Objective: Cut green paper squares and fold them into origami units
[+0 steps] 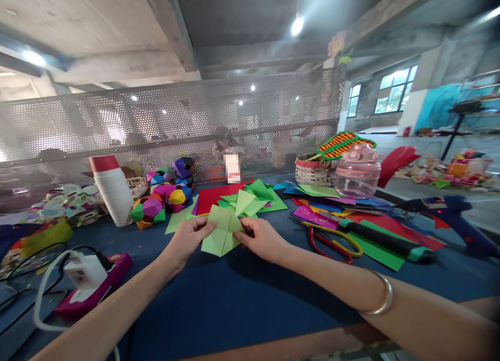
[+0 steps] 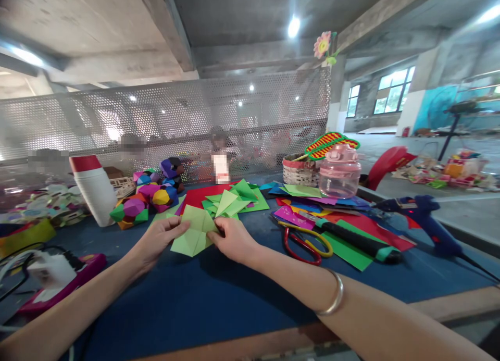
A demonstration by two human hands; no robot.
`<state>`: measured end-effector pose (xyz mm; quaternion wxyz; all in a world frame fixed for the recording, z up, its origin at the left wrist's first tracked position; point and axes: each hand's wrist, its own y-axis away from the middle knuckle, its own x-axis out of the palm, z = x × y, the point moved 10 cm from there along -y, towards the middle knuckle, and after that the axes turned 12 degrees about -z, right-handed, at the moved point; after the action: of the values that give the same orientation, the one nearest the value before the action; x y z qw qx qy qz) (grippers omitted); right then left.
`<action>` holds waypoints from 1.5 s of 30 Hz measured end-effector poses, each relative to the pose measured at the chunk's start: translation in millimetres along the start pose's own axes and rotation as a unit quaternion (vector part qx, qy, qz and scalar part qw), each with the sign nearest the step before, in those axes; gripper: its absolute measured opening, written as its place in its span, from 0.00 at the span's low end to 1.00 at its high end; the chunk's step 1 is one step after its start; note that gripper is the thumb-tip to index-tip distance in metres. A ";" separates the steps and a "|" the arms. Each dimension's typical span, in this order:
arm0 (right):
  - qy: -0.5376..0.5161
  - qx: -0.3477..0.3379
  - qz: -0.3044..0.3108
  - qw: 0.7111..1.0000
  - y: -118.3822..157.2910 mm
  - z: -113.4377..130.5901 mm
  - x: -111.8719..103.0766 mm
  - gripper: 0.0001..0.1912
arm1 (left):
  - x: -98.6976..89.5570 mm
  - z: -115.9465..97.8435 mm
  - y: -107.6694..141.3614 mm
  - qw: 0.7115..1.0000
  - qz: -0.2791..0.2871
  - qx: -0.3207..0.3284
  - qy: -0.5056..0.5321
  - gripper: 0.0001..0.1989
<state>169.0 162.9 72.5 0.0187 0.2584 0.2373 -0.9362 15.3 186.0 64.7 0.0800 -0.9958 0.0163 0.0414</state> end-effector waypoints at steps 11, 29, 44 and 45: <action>0.023 -0.007 -0.040 0.999 -4.9 -3.1 -9.9 0.07 | 2.8 -3.4 1.4 0.999 0.006 0.020 -0.044 0.21; -0.113 0.111 -0.039 0.987 -7.5 -30.0 -4.8 0.03 | -1.0 -42.4 18.4 0.950 -0.067 0.237 -0.192 0.12; -0.086 0.046 -0.056 0.994 -8.9 -18.2 -7.8 0.02 | 2.1 -56.1 36.5 0.891 -0.094 0.367 -0.250 0.06; -0.091 0.047 -0.055 0.993 -8.9 -18.9 -7.1 0.01 | 1.6 -55.5 36.6 0.890 -0.097 0.368 -0.250 0.06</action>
<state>182.8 178.8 65.7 -0.0237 0.1590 0.2046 -0.9656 19.9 140.9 113.4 0.4458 -0.8485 -0.0867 0.2718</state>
